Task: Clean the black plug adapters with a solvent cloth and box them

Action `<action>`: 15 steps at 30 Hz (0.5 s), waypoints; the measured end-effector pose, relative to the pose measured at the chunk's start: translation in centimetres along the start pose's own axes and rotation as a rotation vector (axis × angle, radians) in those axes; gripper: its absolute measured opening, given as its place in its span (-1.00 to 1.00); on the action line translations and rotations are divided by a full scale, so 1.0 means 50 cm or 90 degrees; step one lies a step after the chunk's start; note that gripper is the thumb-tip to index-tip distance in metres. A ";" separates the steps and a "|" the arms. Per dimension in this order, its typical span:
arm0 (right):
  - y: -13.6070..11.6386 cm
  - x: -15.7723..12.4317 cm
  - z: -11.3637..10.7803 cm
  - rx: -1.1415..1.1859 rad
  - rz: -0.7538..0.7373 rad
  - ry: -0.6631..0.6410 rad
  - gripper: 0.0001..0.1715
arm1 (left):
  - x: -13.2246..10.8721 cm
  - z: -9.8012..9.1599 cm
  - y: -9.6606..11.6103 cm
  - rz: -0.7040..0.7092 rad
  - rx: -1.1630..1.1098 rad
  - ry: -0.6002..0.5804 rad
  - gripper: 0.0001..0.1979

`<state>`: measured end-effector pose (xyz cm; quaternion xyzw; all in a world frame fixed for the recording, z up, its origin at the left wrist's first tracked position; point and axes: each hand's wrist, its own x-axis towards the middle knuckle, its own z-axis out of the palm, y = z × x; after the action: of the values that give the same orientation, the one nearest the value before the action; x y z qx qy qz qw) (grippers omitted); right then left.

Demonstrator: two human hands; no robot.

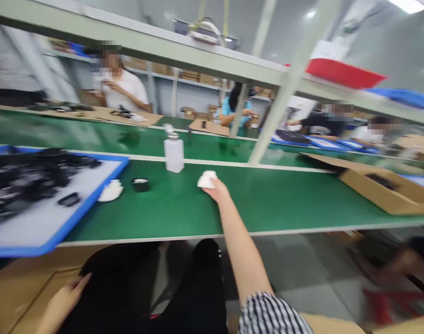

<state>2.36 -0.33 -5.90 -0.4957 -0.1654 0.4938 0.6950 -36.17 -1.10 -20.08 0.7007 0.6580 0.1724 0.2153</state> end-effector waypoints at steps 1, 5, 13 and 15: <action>0.000 0.005 0.002 -0.008 0.002 0.013 -0.79 | 0.005 -0.009 -0.005 -0.060 0.015 -0.031 -0.71; -0.008 0.041 0.020 -0.063 0.001 0.033 -0.82 | 0.018 -0.046 0.052 -0.053 -0.019 -0.202 -0.76; -0.077 0.141 0.195 -0.261 -0.225 0.076 -0.82 | 0.059 -0.172 0.309 0.252 -0.323 -0.282 -0.80; -0.090 0.165 0.252 -0.338 -0.320 0.090 -0.76 | 0.099 -0.167 0.329 0.210 -0.286 -0.055 -0.77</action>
<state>-0.57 13.22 1.52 -0.6356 -0.3556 0.2124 0.6515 -26.23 3.76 -4.48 0.7398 0.4706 0.3162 0.3622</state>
